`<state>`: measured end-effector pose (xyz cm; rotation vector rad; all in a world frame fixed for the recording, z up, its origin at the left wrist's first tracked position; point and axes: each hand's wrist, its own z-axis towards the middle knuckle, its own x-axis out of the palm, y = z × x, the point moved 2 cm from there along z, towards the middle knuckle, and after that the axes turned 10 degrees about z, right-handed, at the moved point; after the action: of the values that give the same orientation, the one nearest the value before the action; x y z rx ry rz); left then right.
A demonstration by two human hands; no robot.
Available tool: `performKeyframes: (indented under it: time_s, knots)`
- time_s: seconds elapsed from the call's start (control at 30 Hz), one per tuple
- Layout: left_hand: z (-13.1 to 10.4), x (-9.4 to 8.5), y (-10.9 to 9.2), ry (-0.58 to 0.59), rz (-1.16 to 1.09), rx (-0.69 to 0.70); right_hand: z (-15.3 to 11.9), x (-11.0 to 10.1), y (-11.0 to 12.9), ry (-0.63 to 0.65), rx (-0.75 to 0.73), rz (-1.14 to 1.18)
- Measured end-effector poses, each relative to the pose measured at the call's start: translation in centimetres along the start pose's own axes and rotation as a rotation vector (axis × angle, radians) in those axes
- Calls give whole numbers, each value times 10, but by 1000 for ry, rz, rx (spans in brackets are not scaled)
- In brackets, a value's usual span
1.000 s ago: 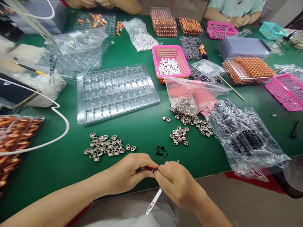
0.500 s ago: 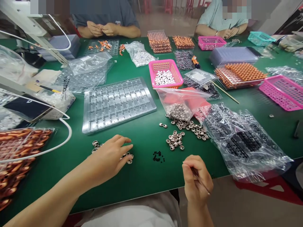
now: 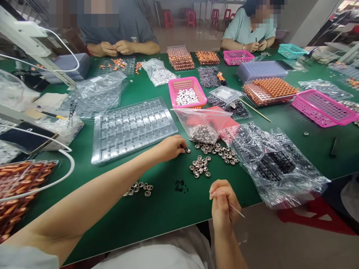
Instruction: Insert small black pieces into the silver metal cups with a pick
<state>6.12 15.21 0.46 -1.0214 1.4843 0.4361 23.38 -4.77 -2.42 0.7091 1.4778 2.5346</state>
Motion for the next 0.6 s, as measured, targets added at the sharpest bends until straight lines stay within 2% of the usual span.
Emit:
performKeyframes:
  time_s: [0.17, 0.3, 0.4, 0.5, 0.6]
  knots:
    - [-4, 0, -2, 12, 24, -2, -3, -2, -1, 24, 37, -9]
    - [-22, -3, -10, -17, 12, -24, -3, -2, -1, 55, 101, 9]
    - [-50, -4, -18, -55, -36, -31, 0, -1, -1, 74, 138, 31]
    - [-89, 0, -27, -81, -112, 12, 4, 0, -3, 83, 126, 3]
    - [-125, 8, -34, -260, -329, 126, 6, 1, -9, 94, 127, -72]
